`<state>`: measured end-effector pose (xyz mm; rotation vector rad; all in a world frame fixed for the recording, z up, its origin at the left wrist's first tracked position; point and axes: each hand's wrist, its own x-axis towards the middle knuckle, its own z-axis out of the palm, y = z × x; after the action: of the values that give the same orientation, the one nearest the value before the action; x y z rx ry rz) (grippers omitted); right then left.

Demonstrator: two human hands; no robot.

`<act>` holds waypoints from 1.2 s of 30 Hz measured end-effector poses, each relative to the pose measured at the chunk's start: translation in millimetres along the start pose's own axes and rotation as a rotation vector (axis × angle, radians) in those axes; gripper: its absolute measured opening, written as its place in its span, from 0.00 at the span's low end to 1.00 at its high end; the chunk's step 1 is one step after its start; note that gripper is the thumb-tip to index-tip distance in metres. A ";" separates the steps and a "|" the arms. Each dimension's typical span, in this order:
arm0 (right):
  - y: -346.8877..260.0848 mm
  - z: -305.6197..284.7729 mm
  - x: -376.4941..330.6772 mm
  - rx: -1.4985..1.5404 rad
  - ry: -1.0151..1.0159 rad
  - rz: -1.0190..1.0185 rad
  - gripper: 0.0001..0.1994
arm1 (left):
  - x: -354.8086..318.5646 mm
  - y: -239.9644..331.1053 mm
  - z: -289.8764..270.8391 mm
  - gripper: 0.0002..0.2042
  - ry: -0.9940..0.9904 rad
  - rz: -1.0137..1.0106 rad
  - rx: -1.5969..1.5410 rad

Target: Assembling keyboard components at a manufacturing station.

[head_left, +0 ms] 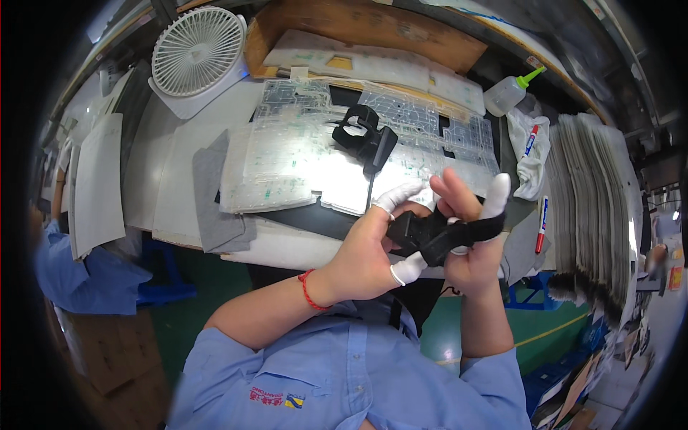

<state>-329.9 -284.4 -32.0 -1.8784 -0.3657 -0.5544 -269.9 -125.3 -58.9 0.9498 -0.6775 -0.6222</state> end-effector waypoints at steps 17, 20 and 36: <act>-20.8 2.6 34.1 0.208 0.049 0.292 0.47 | 6.4 5.7 -1.4 0.31 0.016 -0.027 0.252; -14.4 7.3 38.1 0.397 0.043 0.211 0.49 | 6.2 13.3 -1.6 0.27 -0.008 0.111 0.388; -22.4 20.9 73.6 0.028 0.084 0.161 0.59 | 6.6 15.3 -0.1 0.26 -0.046 0.048 0.349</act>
<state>-274.8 -257.6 19.0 -1.8320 -0.1646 -0.5151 -262.8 -123.4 -43.9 1.2410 -0.8646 -0.4924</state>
